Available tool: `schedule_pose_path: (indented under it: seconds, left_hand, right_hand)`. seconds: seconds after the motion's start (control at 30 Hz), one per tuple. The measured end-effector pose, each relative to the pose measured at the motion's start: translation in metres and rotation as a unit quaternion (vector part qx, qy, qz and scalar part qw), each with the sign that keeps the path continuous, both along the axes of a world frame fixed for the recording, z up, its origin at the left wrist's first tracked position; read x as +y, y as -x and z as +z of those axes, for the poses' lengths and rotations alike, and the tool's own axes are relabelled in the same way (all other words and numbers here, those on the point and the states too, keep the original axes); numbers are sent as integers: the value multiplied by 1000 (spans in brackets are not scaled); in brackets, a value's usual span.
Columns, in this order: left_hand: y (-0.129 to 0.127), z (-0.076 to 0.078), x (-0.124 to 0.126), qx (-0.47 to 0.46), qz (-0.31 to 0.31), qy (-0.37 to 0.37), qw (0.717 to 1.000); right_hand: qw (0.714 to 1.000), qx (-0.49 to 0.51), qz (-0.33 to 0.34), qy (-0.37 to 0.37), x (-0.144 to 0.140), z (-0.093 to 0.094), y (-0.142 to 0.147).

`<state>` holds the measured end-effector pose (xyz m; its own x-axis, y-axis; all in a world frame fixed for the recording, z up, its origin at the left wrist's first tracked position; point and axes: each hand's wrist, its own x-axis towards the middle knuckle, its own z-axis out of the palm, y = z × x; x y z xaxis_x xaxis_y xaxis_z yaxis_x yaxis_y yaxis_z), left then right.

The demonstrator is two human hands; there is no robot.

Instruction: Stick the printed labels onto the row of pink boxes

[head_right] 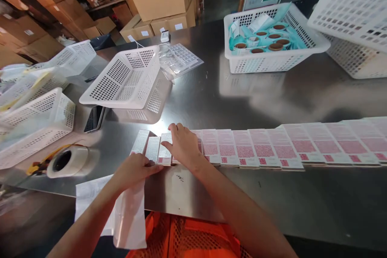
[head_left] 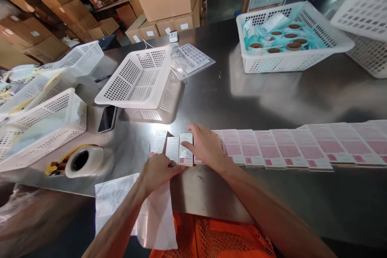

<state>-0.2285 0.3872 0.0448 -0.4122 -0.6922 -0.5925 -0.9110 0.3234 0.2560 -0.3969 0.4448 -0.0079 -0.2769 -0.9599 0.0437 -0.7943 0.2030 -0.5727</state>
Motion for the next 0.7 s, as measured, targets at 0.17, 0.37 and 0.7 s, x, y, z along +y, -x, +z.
schedule_pose_path:
  seconds: [0.17,0.37,0.7]
  left_hand:
    - [-1,-10,4,2,-18,38,999]
    - [-11,0,8,26,-26,42,998]
    - [-50,24,-2,29,135,176,975]
  right_hand:
    - [997,-14,70,17,13,3,-3]
    - [995,-77,63,21,13,2,-5]
    - [983,-105,-53,144,50,22,37]
